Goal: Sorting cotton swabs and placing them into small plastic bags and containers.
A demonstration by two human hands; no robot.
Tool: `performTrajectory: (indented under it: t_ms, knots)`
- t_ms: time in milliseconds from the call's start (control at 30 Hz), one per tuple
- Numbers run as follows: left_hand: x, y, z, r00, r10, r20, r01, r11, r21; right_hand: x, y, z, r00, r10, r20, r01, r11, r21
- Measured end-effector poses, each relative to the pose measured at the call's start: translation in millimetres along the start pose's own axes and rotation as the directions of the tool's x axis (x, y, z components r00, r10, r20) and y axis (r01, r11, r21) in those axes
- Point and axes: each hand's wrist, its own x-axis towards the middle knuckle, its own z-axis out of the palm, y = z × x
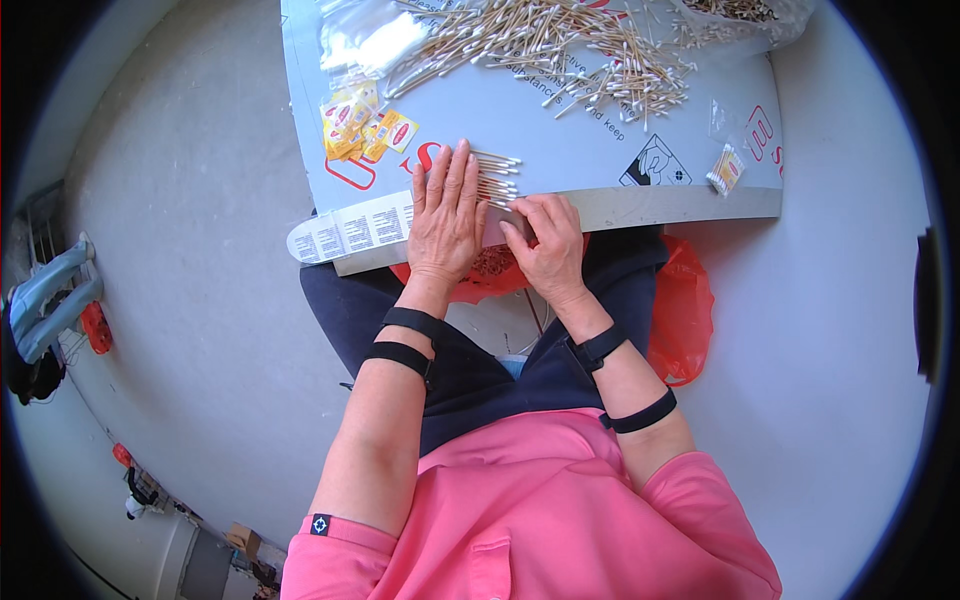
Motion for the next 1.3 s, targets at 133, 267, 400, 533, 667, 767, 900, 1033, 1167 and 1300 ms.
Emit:
performTrajectory:
  t_ms: [133, 267, 400, 533, 667, 767, 900, 1033, 1167, 1300]
  knots:
    - [0.5, 0.1, -0.2, 1.0, -0.005, 0.003, 0.005, 1.0, 0.001, 1.1, -2.0, -1.2, 1.0, -0.022, -0.002, 0.022, 1.0, -0.02]
    - [0.6, 0.3, -1.9, 1.0, -0.008, 0.027, 0.008, 1.0, 0.014, -1.1, -0.8, -3.4, 0.999, -0.014, 0.033, 0.014, 1.0, 0.009]
    - [0.0, -0.1, -0.4, 1.0, -0.004, 0.011, 0.004, 1.0, 0.01, -0.5, 0.4, -2.0, 0.995, 0.095, -0.01, -0.094, 0.992, 0.083]
    - [0.1, 0.2, 0.3, 1.0, -0.003, 0.009, 0.003, 1.0, 0.003, 0.4, 1.2, 0.6, 0.997, 0.077, -0.009, -0.076, 0.996, 0.051]
    - [-1.1, -1.6, 1.3, 0.999, -0.013, 0.039, 0.011, 0.999, 0.049, 2.7, -1.1, 0.9, 0.999, 0.031, -0.012, -0.031, 0.999, 0.008]
    - [-0.1, -0.8, 1.1, 1.0, -0.007, 0.026, 0.006, 0.998, 0.055, 2.5, -1.8, -2.3, 1.0, -0.002, 0.007, 0.002, 1.0, -0.004]
    - [0.1, -1.0, 0.8, 0.999, -0.01, 0.035, 0.008, 0.999, 0.043, 2.1, -1.1, -2.5, 0.999, 0.034, 0.017, -0.035, 0.999, 0.037]
    - [-0.3, -1.0, 1.8, 1.0, -0.005, 0.023, 0.005, 0.999, 0.039, 4.2, 0.1, 0.8, 0.993, 0.116, -0.031, -0.112, 0.989, 0.091]
    - [-0.3, -1.2, 1.9, 0.999, -0.01, 0.031, 0.009, 0.999, 0.036, 5.7, -0.1, 1.8, 0.995, 0.099, -0.016, -0.099, 0.994, 0.041]
    - [-0.9, -1.5, 2.8, 1.0, -0.008, 0.026, 0.007, 0.999, 0.038, 5.8, -0.2, 1.9, 0.998, 0.056, -0.023, -0.056, 0.998, 0.001]
